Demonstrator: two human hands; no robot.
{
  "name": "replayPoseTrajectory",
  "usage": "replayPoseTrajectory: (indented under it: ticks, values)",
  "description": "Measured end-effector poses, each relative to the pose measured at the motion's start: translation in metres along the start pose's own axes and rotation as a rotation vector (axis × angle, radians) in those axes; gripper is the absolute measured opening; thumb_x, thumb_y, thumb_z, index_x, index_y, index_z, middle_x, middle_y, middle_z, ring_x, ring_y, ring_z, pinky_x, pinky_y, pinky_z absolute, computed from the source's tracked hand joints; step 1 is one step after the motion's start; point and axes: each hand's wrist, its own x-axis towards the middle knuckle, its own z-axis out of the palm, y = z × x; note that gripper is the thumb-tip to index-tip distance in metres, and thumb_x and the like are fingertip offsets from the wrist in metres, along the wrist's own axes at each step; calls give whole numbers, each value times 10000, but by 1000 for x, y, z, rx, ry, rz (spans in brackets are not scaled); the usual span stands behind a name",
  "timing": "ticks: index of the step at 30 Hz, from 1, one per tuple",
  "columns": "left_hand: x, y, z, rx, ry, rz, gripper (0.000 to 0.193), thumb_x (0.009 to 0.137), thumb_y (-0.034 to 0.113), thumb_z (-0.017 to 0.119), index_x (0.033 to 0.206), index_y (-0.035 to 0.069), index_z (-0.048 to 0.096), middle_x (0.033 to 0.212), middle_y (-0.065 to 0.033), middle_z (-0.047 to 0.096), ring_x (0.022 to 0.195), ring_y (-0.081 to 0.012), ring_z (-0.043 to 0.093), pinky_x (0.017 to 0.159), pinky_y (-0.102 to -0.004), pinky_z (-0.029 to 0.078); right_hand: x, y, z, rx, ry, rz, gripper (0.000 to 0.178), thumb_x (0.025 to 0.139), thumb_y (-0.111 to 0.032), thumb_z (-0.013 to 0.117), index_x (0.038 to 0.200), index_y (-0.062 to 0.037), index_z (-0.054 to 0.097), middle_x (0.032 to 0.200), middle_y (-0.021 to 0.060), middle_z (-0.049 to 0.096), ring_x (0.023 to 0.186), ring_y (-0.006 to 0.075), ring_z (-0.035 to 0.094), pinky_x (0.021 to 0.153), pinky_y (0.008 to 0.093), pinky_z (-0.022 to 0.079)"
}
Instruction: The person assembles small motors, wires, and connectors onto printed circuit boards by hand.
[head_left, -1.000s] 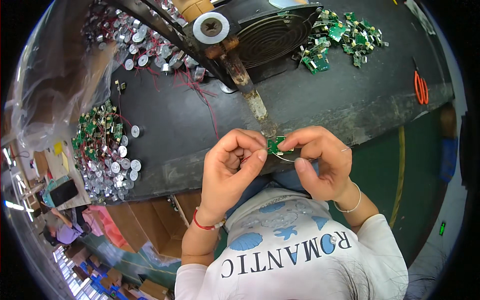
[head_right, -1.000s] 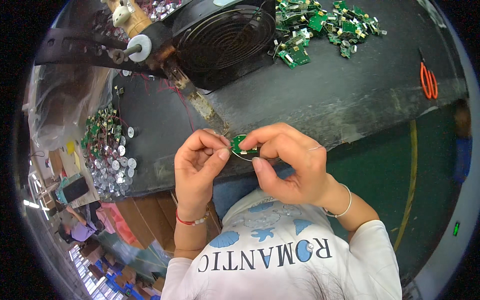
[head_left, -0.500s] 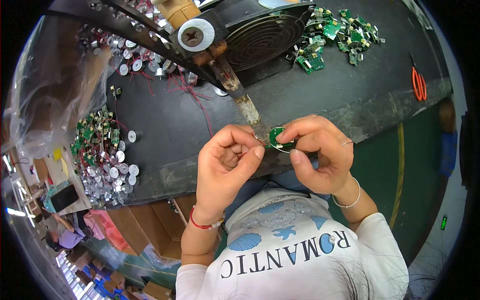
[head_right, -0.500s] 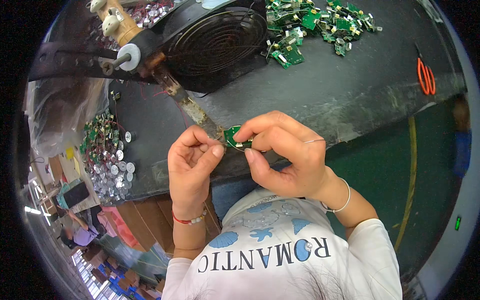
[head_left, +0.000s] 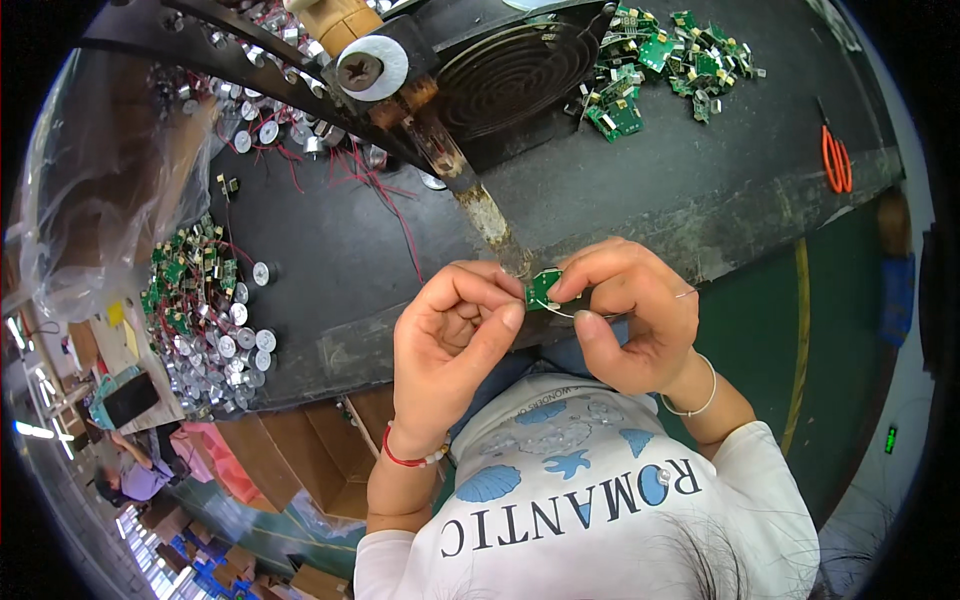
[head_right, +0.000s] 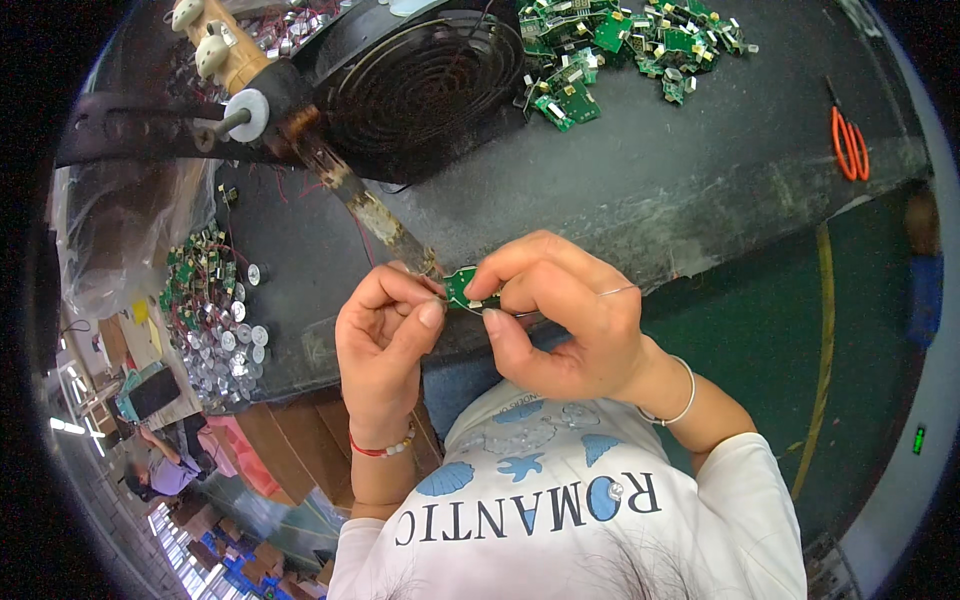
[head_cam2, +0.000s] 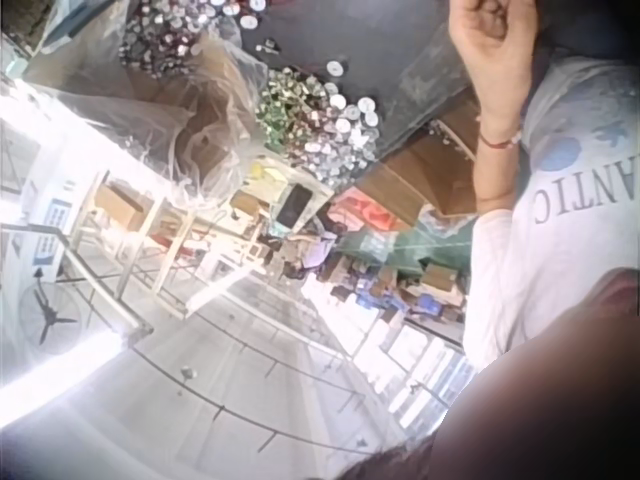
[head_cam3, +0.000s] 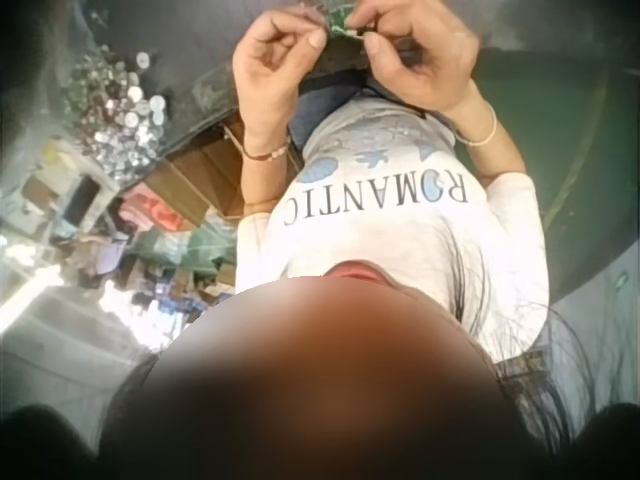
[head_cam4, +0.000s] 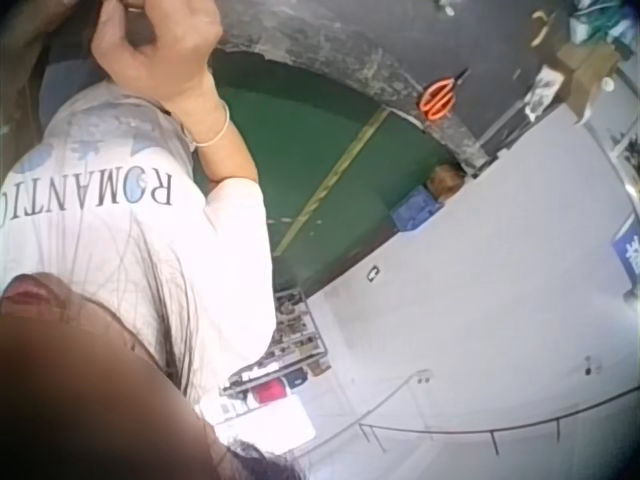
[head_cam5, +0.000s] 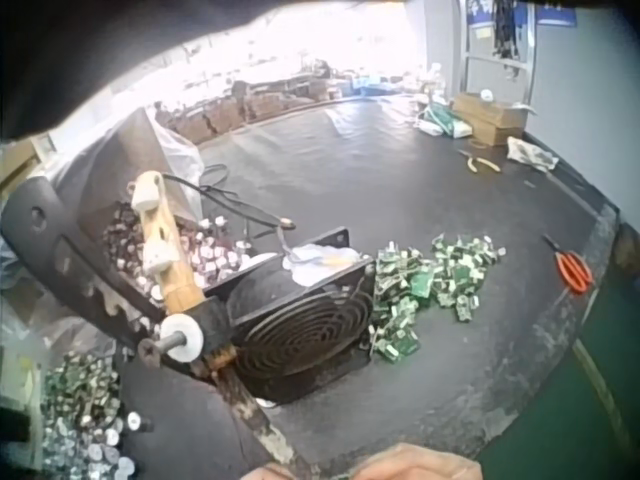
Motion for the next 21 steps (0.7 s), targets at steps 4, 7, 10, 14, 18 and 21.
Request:
replayPoseTrajectory:
  ticks: [4,7,10,14,18,21]
  values:
    - [-1,-7,3,-16,14,57,90,878,-70,566,942,-21,527,1063,-88,538,820,-48,523,685,-176,415,0,-1,3,-26,3,-5,156,685,69,649,713,-16,520,834,117,633,678,198,599,580,272,495]
    - [-2,-9,11,99,93,117,86,882,-70,560,937,-21,517,1063,-90,531,795,-41,501,677,-178,405,0,-2,4,-64,18,-31,165,675,79,655,718,-14,526,819,107,623,667,204,590,570,277,489]
    - [1,-8,14,149,103,161,82,882,-67,563,931,-21,516,1057,-87,526,769,-33,474,668,-178,397,4,-2,3,-118,28,-71,173,664,84,661,712,-14,526,814,104,616,666,213,589,570,279,488]
    - [3,-6,15,181,132,199,81,878,-60,573,923,-20,518,1054,-84,524,743,-24,447,646,-171,377,8,-3,6,-124,53,-93,180,656,87,664,706,-13,522,803,99,610,666,218,590,565,281,488]
    - [-2,-9,16,240,164,194,77,877,-55,577,915,-15,523,1041,-76,538,721,-18,435,624,-165,360,3,-4,6,-101,39,-79,194,635,92,663,696,-17,514,814,99,612,663,217,589,552,286,486]
    - [-4,-10,14,271,167,204,77,877,-55,577,908,-14,519,1034,-71,546,716,-13,433,616,-159,353,1,-4,8,-82,30,-59,186,638,78,658,699,-20,513,834,108,616,652,214,583,545,287,482]
